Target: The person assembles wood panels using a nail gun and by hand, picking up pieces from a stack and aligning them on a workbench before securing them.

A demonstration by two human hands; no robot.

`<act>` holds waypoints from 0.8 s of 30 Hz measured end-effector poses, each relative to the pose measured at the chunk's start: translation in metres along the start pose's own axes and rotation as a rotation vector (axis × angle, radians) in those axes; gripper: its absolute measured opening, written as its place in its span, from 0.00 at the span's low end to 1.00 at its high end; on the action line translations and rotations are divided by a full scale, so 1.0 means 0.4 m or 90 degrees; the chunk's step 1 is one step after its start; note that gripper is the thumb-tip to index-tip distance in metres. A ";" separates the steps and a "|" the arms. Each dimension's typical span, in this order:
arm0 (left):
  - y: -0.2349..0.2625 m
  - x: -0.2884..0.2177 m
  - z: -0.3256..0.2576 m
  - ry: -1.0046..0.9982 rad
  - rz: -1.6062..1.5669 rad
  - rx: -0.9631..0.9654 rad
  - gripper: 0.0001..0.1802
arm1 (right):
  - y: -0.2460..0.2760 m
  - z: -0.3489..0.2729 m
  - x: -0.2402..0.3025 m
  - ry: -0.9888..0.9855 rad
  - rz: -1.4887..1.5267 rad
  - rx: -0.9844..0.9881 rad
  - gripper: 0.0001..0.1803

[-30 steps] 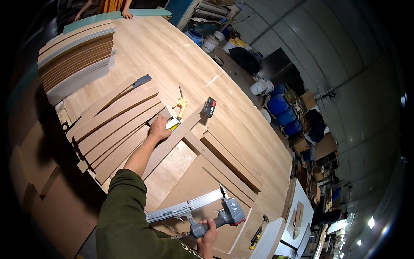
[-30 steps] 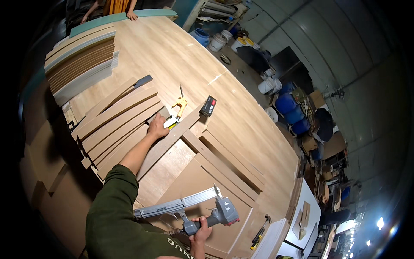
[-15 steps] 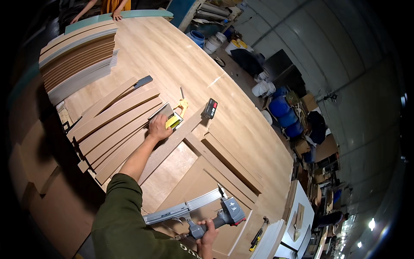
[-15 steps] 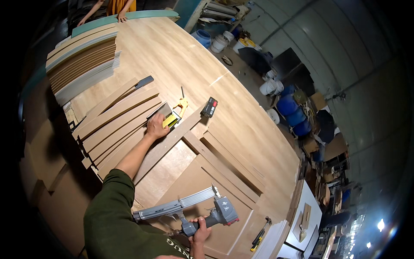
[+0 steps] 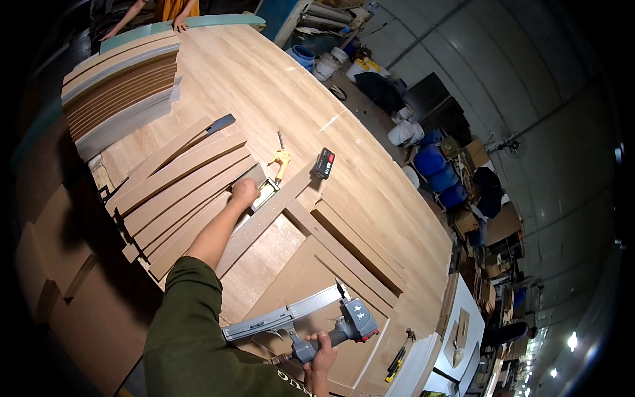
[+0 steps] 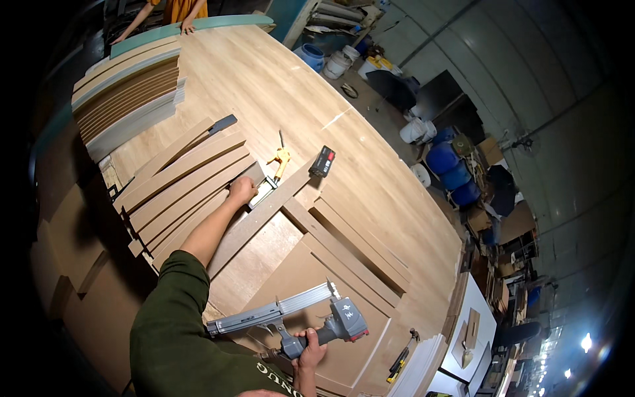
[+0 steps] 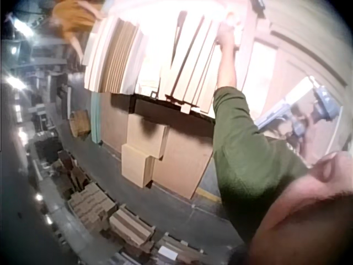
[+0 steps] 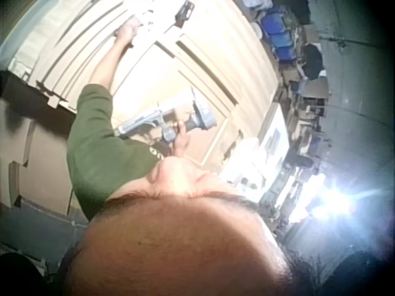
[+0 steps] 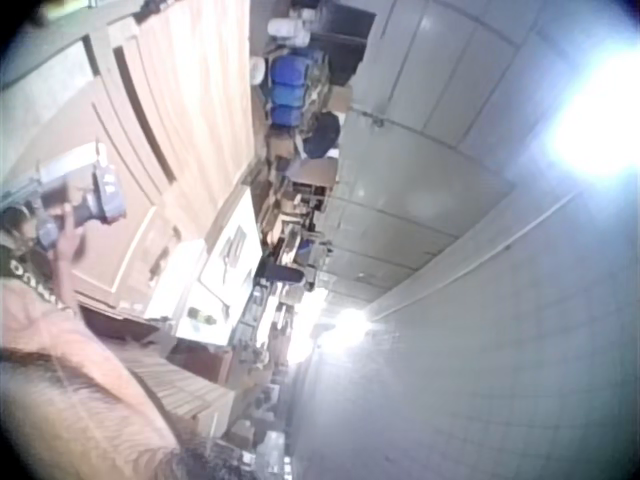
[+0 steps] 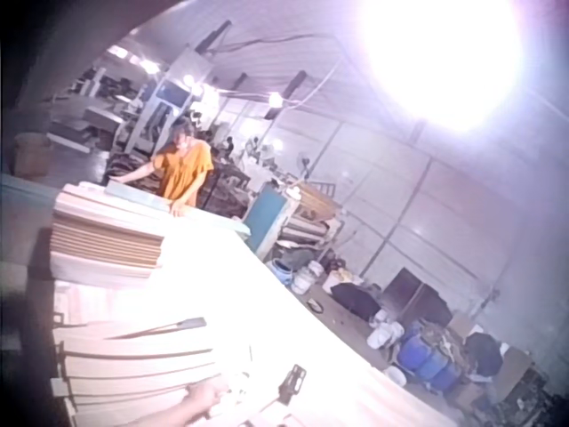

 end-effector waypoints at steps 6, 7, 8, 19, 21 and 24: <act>0.012 -0.044 0.011 0.068 0.092 0.028 0.11 | -0.003 -0.005 0.002 0.004 0.014 0.016 0.09; 0.035 -0.072 -0.006 0.065 0.093 0.044 0.11 | 0.002 -0.006 0.003 0.006 0.019 0.014 0.09; 0.045 -0.093 -0.017 0.062 0.093 0.061 0.12 | 0.008 -0.008 0.004 0.008 0.015 0.009 0.09; 0.018 -0.066 0.026 0.042 0.134 0.042 0.15 | 0.038 -0.026 -0.006 0.011 0.035 0.009 0.09; 0.018 -0.058 0.036 0.053 0.124 0.029 0.14 | 0.034 -0.029 -0.002 0.022 0.041 0.014 0.09; 0.016 -0.038 0.045 0.070 0.116 0.025 0.12 | 0.042 -0.027 -0.005 0.034 0.044 0.016 0.09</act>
Point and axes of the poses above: each hand's wrist, its own z-axis towards the middle knuckle, its own y-axis out of the back of the hand, x = y × z, the point moved 3 cm from there along z, towards the middle knuckle
